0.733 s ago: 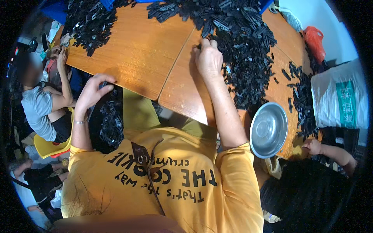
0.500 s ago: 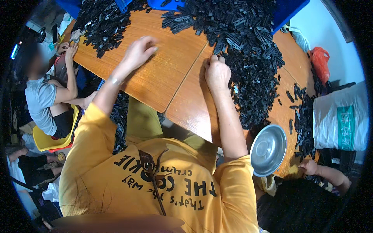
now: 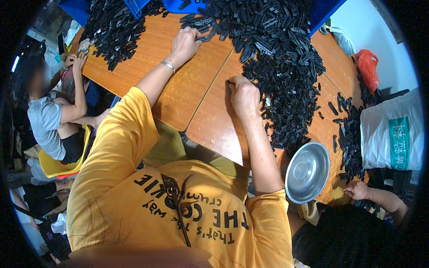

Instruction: The person assembles plastic components by picking up plastic parts from the table, attaching smaller pieces onto base parts by hand, and placing the assembled items down.

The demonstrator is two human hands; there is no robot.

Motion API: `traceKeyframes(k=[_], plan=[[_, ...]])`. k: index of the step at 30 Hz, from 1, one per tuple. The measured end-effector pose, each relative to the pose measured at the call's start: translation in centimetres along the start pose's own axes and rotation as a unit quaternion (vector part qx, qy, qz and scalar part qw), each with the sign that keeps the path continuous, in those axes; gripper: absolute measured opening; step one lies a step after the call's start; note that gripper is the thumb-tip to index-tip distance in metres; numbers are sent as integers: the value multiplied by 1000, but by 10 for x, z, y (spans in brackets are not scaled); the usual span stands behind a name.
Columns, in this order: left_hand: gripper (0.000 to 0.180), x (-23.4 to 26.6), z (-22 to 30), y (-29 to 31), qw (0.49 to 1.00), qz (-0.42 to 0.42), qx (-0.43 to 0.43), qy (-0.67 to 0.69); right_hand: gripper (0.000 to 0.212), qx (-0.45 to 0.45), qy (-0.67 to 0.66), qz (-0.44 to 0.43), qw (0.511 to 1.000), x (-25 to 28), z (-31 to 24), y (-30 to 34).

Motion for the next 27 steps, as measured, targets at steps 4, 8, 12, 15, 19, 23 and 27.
traceKeyframes(k=[4,8,12,15,19,23,27], plan=[[21,23,23,31,991,-34,32,125,13,-37,-12,10,999,4,1,2],[22,32,45,62,958,-74,85,264,10,-76,-91,50,992,7,-4,0],[25,32,72,90,851,-106,135,496,10,-25,-157,119,980,24,-31,-8],[26,52,97,101,822,-108,138,542,12,4,-178,158,971,39,-41,-9],[28,67,114,112,774,-116,161,601,16,45,-162,172,971,48,-47,-4],[31,74,120,116,719,-119,167,664,17,44,-171,175,969,50,-50,1],[33,78,121,116,722,-121,167,661,17,57,-172,173,968,55,-54,1]])
Point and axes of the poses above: each hand's wrist, its own y-axis away from the middle knuckle, its own x-axis out of the back of the hand, z = x × y, the point moved 8 cm from there along -y, towards the middle knuckle, and after that the axes turned 4 degrees about z, right-handed, at the moved point
